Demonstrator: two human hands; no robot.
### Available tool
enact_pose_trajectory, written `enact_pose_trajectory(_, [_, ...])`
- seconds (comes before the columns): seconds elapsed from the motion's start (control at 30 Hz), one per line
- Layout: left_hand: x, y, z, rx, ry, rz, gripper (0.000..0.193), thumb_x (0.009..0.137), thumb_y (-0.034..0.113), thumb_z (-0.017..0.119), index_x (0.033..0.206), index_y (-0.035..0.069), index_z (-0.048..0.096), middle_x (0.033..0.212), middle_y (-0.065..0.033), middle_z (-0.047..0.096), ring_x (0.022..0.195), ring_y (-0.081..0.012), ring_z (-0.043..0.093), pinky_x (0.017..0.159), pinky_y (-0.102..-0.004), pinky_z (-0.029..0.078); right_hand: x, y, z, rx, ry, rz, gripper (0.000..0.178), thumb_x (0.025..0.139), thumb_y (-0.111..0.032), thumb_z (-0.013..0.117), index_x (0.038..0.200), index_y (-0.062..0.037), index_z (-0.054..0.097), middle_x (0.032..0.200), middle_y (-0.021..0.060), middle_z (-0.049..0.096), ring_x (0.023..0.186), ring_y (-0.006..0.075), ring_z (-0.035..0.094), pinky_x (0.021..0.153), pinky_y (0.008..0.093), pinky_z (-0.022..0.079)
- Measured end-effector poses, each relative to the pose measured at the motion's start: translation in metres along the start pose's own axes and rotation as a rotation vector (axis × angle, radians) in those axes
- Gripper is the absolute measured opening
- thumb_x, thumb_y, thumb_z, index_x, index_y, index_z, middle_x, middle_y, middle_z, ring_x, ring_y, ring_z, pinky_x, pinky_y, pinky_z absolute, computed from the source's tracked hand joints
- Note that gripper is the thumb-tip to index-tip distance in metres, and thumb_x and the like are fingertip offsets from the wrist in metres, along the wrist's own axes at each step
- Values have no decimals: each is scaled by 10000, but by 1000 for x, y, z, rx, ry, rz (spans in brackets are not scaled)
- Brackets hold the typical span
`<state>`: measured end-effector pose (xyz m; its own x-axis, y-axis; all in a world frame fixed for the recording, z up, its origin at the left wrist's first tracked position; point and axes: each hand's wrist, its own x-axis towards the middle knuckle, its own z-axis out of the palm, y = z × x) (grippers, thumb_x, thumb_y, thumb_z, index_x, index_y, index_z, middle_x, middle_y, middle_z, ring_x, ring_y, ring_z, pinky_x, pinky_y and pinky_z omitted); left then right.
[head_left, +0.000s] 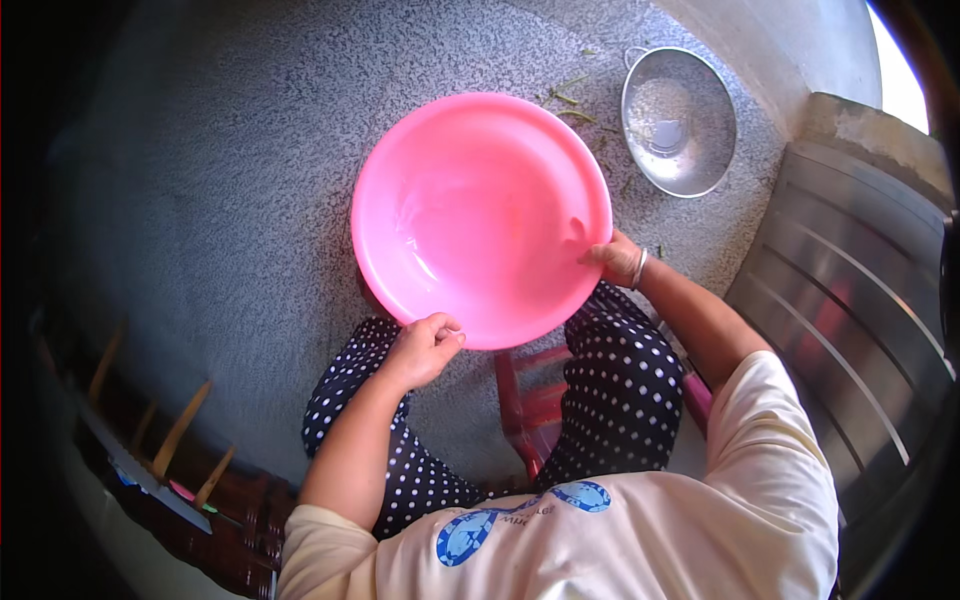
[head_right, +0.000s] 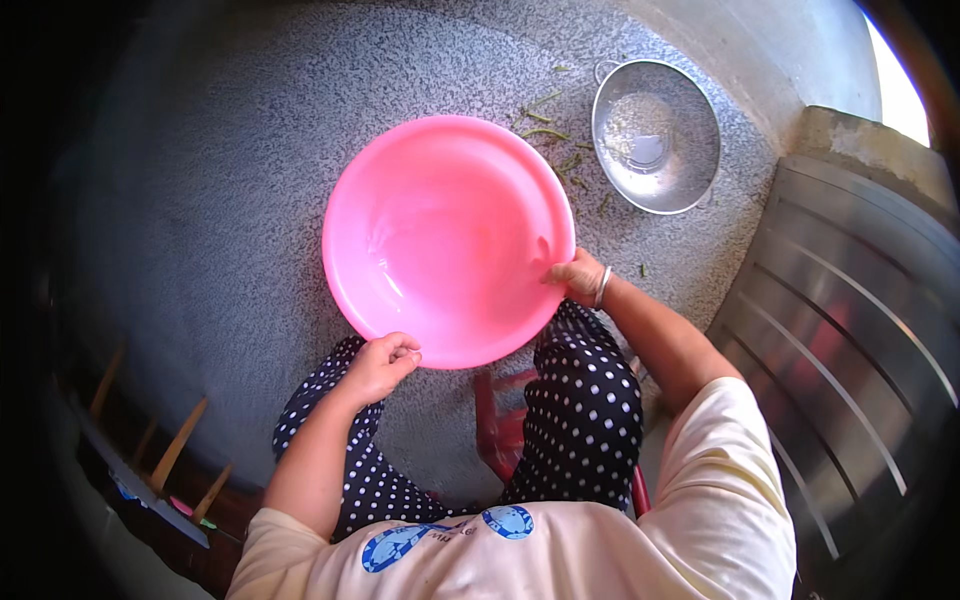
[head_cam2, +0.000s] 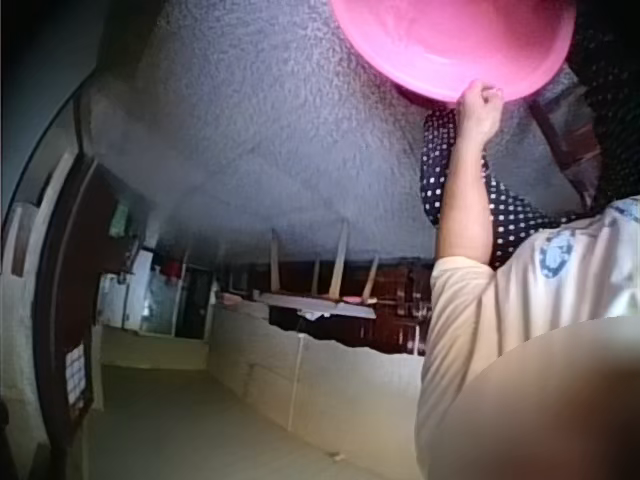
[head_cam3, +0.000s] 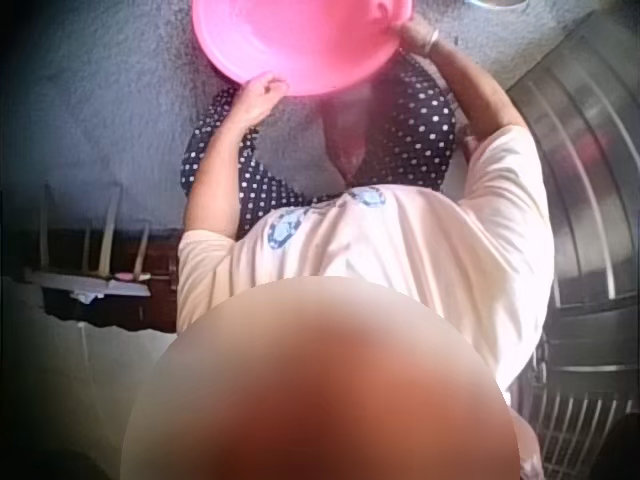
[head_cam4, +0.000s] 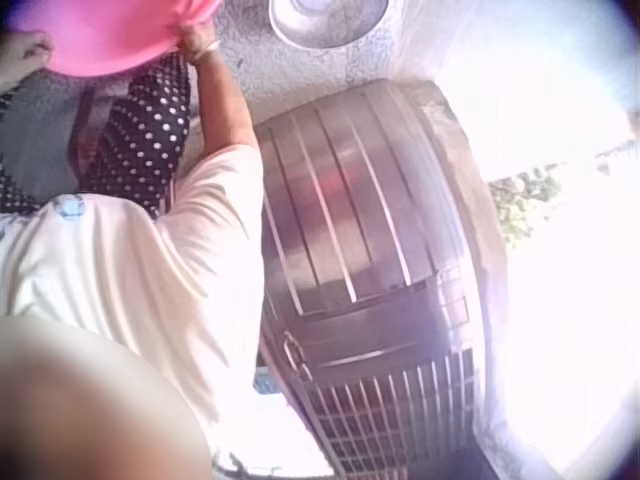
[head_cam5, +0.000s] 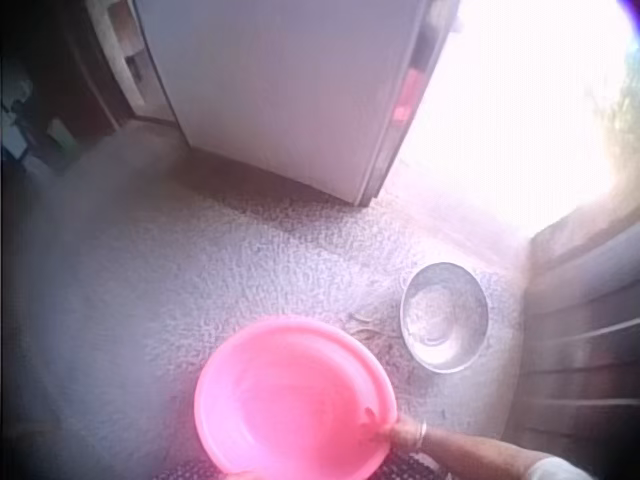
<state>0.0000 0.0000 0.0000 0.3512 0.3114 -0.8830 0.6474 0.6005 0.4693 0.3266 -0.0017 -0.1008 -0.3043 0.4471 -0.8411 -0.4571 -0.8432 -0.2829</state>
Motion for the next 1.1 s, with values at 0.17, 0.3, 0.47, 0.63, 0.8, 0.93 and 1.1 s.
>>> enact_pose_trajectory(0.17, [-19,32,-11,-275,37,120,251,772,97,543,984,-33,506,821,-72,568,743,-109,538,667,-237,440,19,35,-28,-8,34,56,429,628,102,542,1043,21,471,924,119,546,806,237,567,722,339,480])
enact_pose_trajectory(0.3, [-30,43,-18,-329,68,189,249,765,35,523,1006,-24,495,848,-62,559,809,-105,533,717,-241,431,67,33,-39,-57,-59,-18,378,633,86,551,1003,30,492,872,111,563,783,224,572,717,333,482])
enact_pose_trajectory(0.47, [-34,57,0,-390,-46,210,268,751,10,529,1012,-35,487,882,-75,543,840,-120,531,759,-244,419,81,18,-46,-54,-51,-108,350,638,65,570,979,20,507,878,111,567,776,216,576,703,336,487])
enact_pose_trajectory(0.63, [-28,66,17,-368,44,270,225,774,10,507,994,-34,485,881,-57,538,836,-95,515,743,-219,414,72,17,-51,43,-118,-130,409,681,-54,631,1057,-49,470,947,118,551,840,192,561,702,344,487])
enact_pose_trajectory(0.8, [-27,52,25,-266,145,217,205,770,65,532,956,-17,509,805,-48,569,760,-89,529,727,-210,413,38,4,-101,595,211,-266,555,723,-349,615,1106,-23,380,990,176,491,913,283,520,763,403,457])
enact_pose_trajectory(0.93, [-14,47,30,-208,155,201,181,779,62,523,942,-18,509,798,-38,555,745,-99,538,700,-217,429,51,-21,-183,623,440,-482,454,777,-362,541,1004,17,439,917,171,533,864,287,541,691,406,483])
enact_pose_trajectory(1.1, [-10,30,27,85,257,175,199,758,122,561,909,-5,536,747,-30,552,679,-93,517,636,-237,431,58,-30,-199,399,908,-460,143,717,-44,477,845,20,472,716,137,571,533,223,573,381,257,464])
